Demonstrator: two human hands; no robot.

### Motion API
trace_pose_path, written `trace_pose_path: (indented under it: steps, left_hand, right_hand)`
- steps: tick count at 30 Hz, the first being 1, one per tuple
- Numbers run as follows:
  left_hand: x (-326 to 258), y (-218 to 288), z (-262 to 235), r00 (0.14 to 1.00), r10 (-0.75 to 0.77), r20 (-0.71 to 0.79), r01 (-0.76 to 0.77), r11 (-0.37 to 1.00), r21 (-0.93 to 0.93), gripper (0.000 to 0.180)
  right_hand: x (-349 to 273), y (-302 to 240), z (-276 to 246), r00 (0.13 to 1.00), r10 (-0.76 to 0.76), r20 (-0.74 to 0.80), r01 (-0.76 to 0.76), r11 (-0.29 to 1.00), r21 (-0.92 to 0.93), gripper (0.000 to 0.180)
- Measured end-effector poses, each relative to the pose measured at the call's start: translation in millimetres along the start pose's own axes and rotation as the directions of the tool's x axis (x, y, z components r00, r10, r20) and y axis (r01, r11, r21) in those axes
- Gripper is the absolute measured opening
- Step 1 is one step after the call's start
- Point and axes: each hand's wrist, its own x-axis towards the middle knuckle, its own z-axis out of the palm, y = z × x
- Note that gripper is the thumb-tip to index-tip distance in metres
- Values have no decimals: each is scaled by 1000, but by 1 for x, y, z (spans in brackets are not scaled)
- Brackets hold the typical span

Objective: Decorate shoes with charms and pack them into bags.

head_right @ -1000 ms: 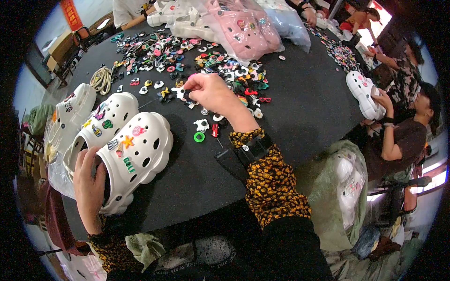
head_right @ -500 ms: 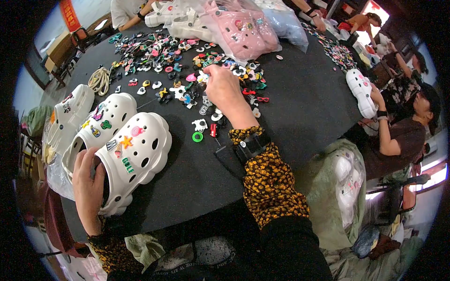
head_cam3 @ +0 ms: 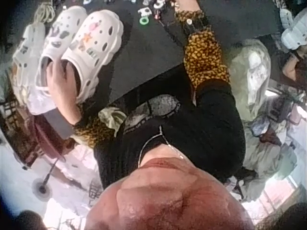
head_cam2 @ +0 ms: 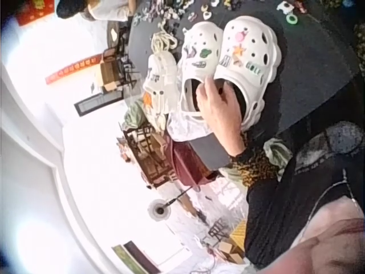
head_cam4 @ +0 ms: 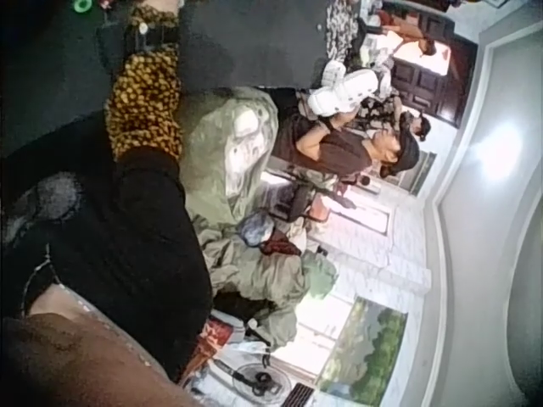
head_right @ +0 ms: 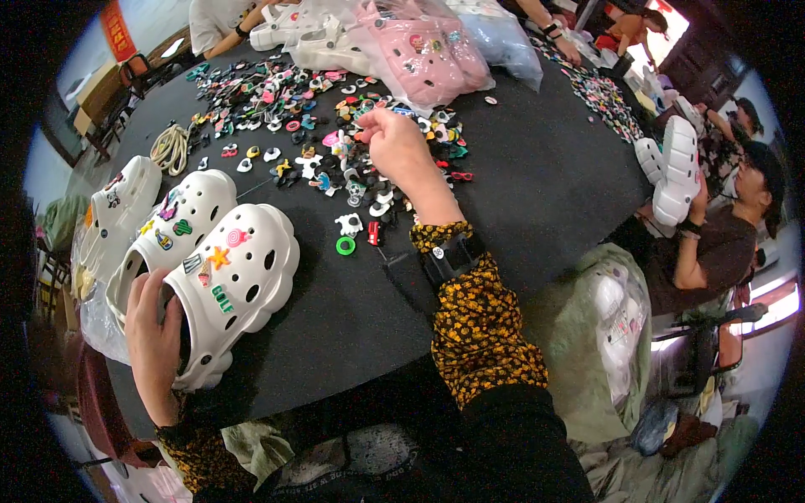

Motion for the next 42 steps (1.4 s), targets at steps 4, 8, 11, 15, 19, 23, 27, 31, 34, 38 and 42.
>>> trace_pose_path:
  steps: [4, 8, 11, 15, 19, 23, 27, 31, 34, 38, 42]
  left_hand:
    - [-1, -2, 1, 1000, 1, -1, -1, 1000, -4, 36]
    - [-1, -3, 0, 1000, 21, -11, -21, 1000, 10, 37]
    - [0, -3, 2, 1000, 20, -13, -20, 1000, -3, 37]
    - [0, -1, 0, 1000, 12, -5, -12, 1000, -8, 37]
    - [0, 0, 0, 1000, 24, -10, -24, 1000, -17, 37]
    - [-1, -2, -2, 1000, 9, -5, -9, 1000, -20, 36]
    - [1, 0, 1, 999, 35, -11, -35, 999, -10, 36]
    - [0, 2, -2, 1000, 4, -3, -4, 1000, -16, 34]
    - [0, 1, -1, 1000, -1, 4, 1, 1000, -24, 34]
    - [0, 1, -1, 1000, 1, -3, -1, 1000, -24, 35]
    - [-1, -4, -2, 1000, 3, -9, -3, 1000, -4, 35]
  right_hand:
    - [-5, 3, 0, 998, -57, -28, 46, 954, -297, 30]
    - [-6, 5, 0, 998, -52, -43, 27, 889, -456, 26]
    - [-4, 13, -2, 995, -81, -53, 37, 821, -569, 26]
    - [-6, 11, -2, 992, -121, -44, 59, 729, -682, 27]
    - [-3, 12, 8, 999, -36, 4, 34, 881, -472, 31]
    - [-6, -15, 7, 975, -26, 219, -14, 984, 180, 36]
    - [-5, -16, -9, 1000, 21, 6, -22, 960, 279, 38]
    - [-3, -11, -13, 994, 107, 17, -108, 957, 269, 35]
    - [-4, -8, -10, 996, 72, 60, -78, 991, 108, 29]
    - [-4, -1, -3, 963, -39, 267, 67, 993, -99, 27]
    - [-8, -23, -5, 956, 4, 292, -76, 969, 237, 28]
